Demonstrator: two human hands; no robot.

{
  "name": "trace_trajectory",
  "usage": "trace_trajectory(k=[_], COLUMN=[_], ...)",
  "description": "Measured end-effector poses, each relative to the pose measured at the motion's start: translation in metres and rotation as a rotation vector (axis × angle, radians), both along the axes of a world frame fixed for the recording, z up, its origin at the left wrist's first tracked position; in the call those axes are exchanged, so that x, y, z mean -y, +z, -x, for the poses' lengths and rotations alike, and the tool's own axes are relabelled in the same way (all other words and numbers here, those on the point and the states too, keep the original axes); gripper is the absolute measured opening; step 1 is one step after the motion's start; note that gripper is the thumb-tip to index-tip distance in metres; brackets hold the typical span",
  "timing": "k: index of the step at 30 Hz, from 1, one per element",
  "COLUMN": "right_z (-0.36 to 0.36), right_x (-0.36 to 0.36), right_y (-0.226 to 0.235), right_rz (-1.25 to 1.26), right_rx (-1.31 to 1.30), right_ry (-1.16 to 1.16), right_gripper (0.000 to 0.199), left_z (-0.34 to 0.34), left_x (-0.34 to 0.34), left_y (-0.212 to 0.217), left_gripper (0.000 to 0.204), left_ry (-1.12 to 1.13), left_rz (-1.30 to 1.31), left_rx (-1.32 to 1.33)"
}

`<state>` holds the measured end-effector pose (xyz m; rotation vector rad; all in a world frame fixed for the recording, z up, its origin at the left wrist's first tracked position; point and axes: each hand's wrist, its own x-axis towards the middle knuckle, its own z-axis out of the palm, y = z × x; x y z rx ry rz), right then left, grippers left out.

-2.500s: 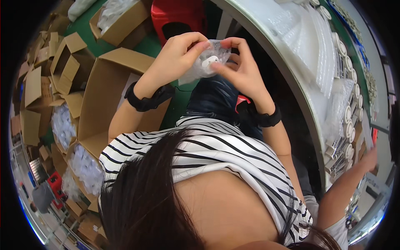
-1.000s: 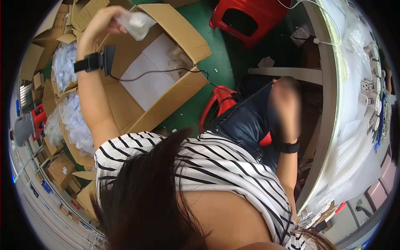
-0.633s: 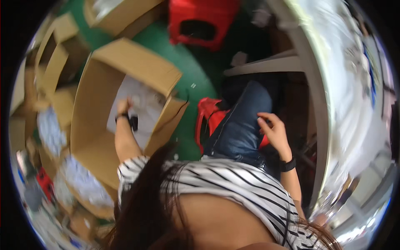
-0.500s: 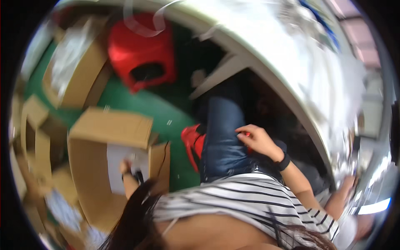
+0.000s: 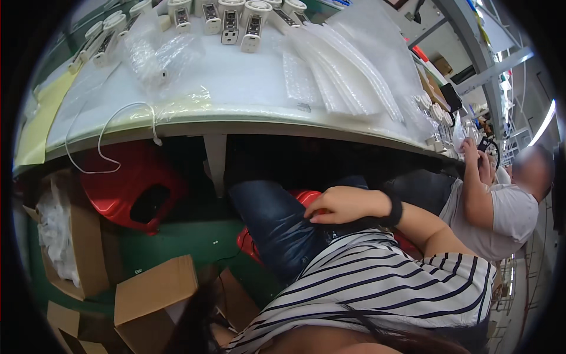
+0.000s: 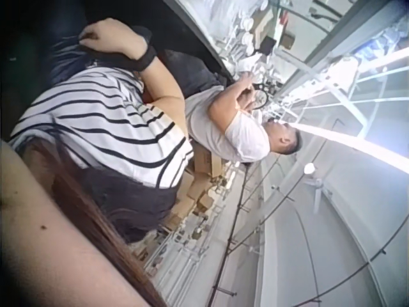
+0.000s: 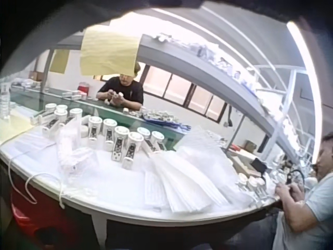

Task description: Packaging hairdryers by wrapping them in bubble wrap and placing them into individual plastic bags.

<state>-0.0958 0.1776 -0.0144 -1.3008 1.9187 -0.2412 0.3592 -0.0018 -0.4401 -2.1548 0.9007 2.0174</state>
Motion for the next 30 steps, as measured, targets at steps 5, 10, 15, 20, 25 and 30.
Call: trace_trajectory(k=[5,10,15,20,25,30], right_z=[-0.002,0.124,0.19,0.19,0.149,0.075], right_x=[0.002,-0.049,-0.034,-0.048,-0.049,-0.024], right_y=[0.139,0.179,0.155,0.18,0.204,0.198], right_rz=[0.459,0.702,0.439,0.533,1.168,0.844], right_rx=[-0.31,-1.397,-1.111,-1.351,-0.627,0.264], right_ry=[-0.305,-0.469,-0.642,-0.771,-0.685,-0.27], right_gripper=[0.017,0.049,0.05,0.039,0.024,0.024], left_z=[-0.071,0.009,0.157,0.278,0.348,0.389], left_x=[0.068,0.137,0.082,0.038,-0.011,-0.035], left_y=[0.11,0.314,0.483,0.515,0.537,0.551], left_gripper=[0.026,0.019,0.015,0.015,0.024,0.038], left_ry=[0.051,-0.559,-0.357,-0.55,-0.457,-0.306], left_rz=[0.262,1.488,1.147,1.04,0.887,0.119], left_rx=[-0.096,0.216,-0.504,-0.896,-1.298,-1.796])
